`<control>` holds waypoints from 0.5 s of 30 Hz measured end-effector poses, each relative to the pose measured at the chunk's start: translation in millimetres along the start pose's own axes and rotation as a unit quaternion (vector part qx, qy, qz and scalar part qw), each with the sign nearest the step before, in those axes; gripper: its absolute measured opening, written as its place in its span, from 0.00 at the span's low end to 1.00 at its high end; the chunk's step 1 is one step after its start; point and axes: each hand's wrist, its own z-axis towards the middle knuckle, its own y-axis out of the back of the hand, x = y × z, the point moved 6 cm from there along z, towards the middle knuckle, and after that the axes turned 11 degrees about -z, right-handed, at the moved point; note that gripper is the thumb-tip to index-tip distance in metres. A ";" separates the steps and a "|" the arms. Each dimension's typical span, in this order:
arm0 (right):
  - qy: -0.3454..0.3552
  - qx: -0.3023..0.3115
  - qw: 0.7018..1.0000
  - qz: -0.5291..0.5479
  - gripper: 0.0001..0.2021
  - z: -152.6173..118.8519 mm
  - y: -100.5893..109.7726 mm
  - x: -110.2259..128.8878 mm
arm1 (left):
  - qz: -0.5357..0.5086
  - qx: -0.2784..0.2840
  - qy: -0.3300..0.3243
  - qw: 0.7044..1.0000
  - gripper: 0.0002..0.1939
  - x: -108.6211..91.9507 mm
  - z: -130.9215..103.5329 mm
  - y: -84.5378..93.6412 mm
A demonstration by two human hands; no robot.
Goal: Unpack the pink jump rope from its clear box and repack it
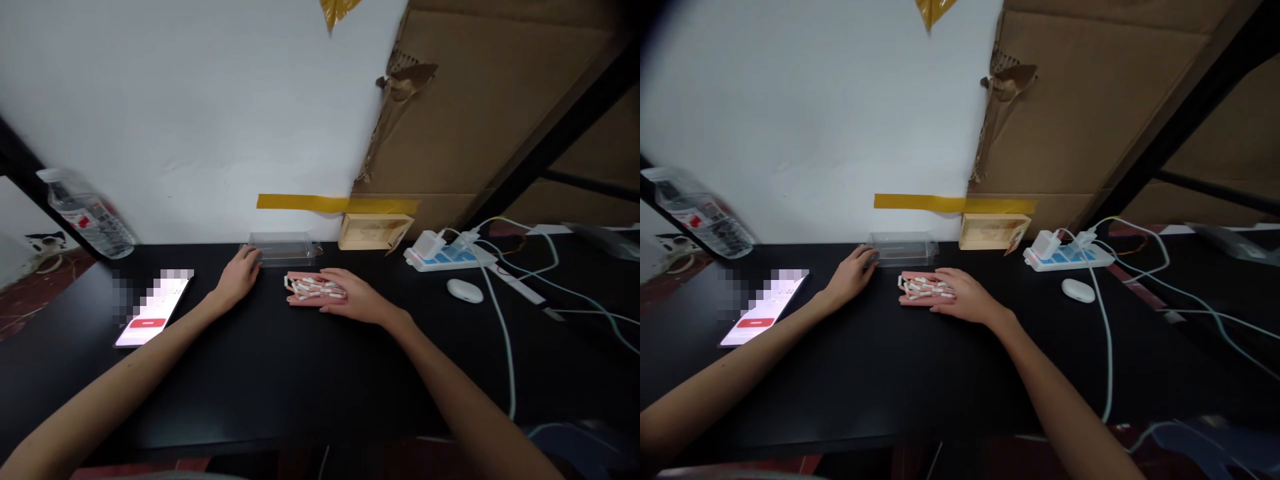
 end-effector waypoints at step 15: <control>-0.021 0.019 0.999 0.024 0.52 0.0 -17.2 -9.5 | -0.066 0.190 -0.123 0.972 0.35 -74.1 -19.6 -19.1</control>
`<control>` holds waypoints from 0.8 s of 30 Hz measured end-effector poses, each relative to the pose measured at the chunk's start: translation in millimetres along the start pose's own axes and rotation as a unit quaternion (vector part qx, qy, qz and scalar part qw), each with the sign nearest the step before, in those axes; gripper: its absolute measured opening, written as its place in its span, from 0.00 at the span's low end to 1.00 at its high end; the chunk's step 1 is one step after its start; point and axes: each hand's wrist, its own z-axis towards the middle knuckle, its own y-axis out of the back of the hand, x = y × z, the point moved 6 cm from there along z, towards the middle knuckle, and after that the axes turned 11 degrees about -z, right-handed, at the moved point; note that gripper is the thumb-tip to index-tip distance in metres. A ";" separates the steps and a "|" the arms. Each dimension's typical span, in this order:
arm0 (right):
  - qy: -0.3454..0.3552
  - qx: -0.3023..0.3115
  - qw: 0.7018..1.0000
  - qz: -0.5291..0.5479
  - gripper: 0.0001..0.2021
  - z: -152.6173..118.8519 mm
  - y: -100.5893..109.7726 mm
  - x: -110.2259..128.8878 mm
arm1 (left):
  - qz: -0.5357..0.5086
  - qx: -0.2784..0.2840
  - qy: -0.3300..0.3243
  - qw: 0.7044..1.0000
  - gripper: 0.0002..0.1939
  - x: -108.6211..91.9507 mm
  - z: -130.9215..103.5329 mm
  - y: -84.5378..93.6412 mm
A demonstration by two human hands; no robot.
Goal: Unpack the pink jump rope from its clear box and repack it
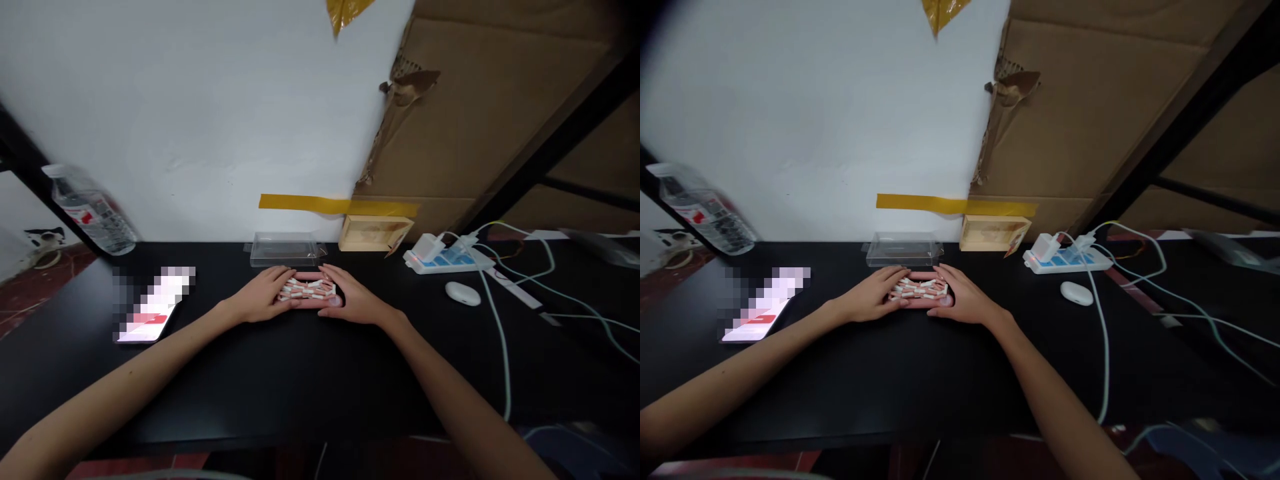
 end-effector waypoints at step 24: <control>-0.031 0.017 0.999 -0.039 0.61 4.4 -12.9 1.4 | 0.002 0.008 0.032 0.999 0.41 12.6 -3.5 -11.5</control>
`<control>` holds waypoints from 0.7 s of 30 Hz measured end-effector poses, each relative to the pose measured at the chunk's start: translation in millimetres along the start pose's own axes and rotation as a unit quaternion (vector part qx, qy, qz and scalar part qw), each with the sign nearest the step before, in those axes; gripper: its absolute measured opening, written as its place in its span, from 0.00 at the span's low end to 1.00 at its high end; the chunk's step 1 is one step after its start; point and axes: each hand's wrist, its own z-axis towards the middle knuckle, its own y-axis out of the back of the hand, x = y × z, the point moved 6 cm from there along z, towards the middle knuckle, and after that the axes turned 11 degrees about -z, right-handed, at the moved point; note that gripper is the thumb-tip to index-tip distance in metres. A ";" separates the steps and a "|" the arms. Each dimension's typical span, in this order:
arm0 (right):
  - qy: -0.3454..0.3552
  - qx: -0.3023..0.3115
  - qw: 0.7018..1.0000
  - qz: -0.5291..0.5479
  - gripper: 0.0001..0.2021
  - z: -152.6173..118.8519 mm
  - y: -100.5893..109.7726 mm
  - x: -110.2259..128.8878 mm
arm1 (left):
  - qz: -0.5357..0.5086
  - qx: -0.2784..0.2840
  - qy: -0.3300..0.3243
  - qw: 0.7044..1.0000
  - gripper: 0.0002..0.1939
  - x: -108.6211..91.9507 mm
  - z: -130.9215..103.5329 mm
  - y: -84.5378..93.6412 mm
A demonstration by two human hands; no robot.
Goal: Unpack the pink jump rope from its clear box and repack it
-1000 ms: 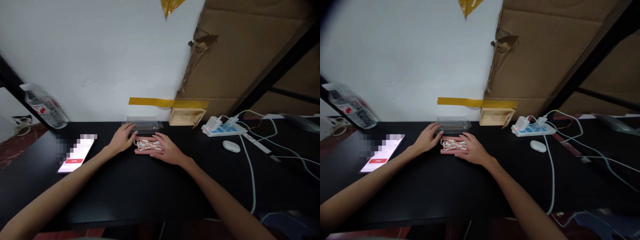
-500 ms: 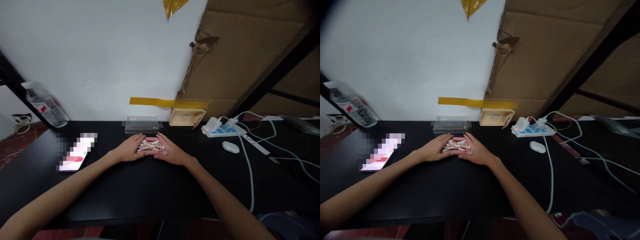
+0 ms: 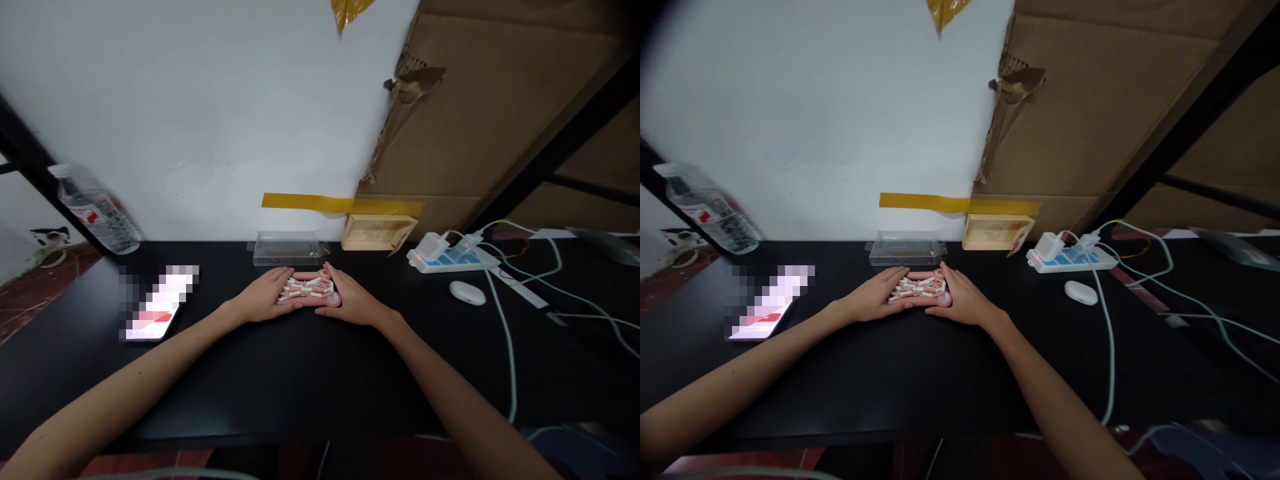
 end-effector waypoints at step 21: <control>0.007 0.013 1.000 -0.025 0.56 -1.5 -3.3 0.1 | -0.016 -0.003 0.005 1.000 0.43 9.0 -1.7 -1.3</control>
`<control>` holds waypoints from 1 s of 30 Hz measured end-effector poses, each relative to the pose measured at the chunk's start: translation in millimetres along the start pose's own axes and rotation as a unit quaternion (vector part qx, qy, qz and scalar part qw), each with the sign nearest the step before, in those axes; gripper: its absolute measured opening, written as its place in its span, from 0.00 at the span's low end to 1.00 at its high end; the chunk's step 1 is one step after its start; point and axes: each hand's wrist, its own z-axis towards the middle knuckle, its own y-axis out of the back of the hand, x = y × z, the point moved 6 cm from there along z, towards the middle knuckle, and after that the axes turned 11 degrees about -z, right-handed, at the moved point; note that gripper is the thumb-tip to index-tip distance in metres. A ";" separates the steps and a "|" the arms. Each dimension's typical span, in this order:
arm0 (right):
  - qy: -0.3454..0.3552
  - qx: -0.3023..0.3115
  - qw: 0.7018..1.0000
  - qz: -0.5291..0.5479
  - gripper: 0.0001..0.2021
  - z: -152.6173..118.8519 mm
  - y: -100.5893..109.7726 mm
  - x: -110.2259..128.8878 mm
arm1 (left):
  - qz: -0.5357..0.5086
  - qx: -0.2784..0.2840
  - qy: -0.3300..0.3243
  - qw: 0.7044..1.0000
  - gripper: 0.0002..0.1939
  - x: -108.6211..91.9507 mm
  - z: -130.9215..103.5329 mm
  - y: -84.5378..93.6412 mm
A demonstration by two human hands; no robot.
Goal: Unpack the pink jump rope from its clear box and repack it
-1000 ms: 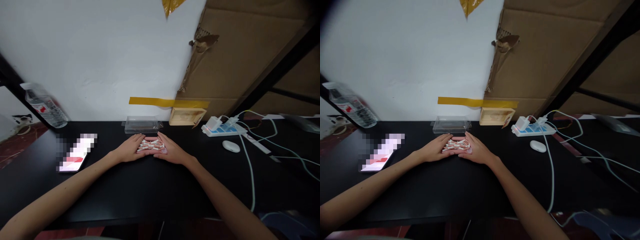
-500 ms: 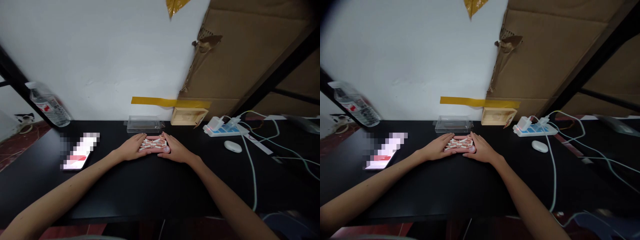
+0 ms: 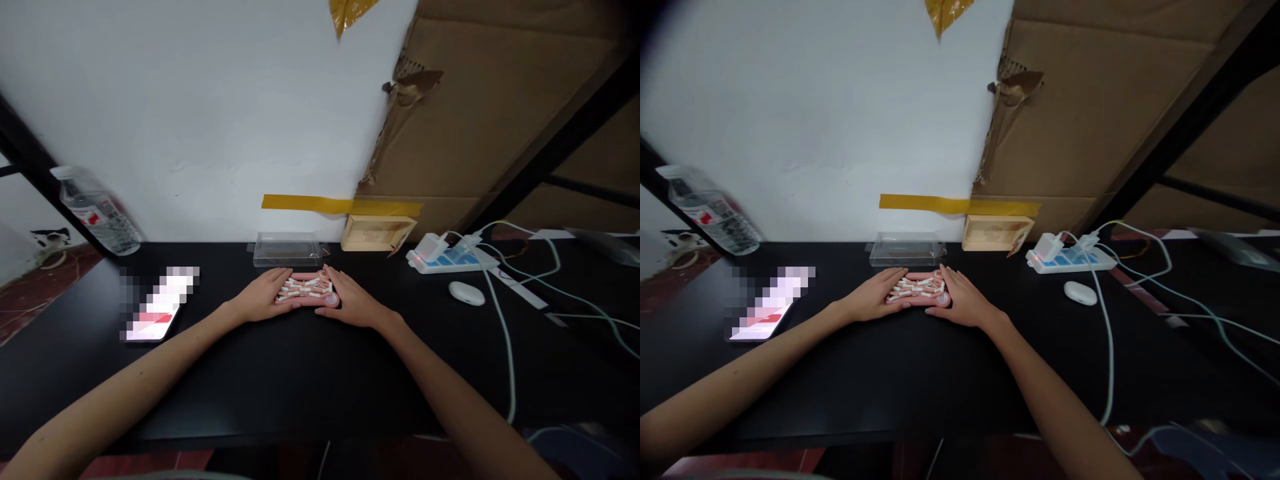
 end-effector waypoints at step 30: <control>0.038 -0.192 0.968 0.159 0.40 -2.4 36.5 29.5 | -0.076 -0.153 0.075 0.982 0.20 -22.6 13.4 4.8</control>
